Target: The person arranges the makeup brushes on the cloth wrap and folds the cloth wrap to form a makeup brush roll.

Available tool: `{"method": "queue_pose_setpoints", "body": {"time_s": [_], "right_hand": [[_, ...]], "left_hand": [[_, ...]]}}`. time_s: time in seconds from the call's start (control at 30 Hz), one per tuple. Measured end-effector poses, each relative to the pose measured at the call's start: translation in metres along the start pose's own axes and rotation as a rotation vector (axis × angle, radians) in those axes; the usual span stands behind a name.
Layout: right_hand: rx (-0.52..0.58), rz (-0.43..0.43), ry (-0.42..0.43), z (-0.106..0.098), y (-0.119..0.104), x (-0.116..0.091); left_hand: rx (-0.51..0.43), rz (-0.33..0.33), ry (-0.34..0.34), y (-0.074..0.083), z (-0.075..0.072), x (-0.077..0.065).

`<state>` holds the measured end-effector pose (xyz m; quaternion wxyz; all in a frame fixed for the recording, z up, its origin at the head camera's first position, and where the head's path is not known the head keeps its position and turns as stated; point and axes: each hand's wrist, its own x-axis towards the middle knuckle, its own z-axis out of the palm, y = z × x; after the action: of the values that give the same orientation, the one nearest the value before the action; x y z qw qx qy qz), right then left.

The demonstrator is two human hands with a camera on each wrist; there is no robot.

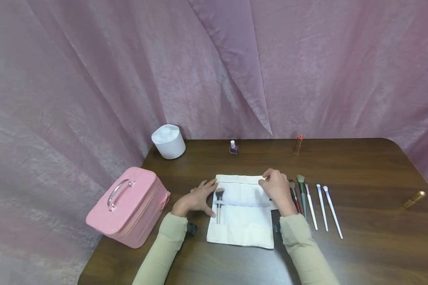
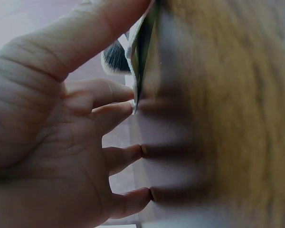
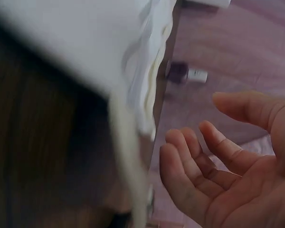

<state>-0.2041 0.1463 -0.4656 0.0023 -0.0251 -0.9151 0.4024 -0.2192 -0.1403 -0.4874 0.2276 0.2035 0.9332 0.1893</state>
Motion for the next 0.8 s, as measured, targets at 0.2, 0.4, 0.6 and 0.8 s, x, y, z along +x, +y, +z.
{"method": "queue_pose_setpoints", "body": {"time_s": [0.2,0.4,0.6,0.8], "right_hand": [[-0.06,0.025,0.02,-0.014,0.018,-0.003],[-0.203,0.02,0.08,-0.029,0.032,-0.008],[-0.295,-0.011,0.155,-0.036,0.044,-0.01],[-0.343,0.012,0.103,-0.04,0.05,-0.006]], "left_hand": [[-0.001,0.0,-0.003,-0.001,0.0,0.001],[0.005,0.001,-0.004,-0.001,0.0,0.001],[0.007,0.003,-0.005,-0.001,0.0,0.002],[0.02,-0.003,-0.011,-0.003,0.001,0.003]]}}
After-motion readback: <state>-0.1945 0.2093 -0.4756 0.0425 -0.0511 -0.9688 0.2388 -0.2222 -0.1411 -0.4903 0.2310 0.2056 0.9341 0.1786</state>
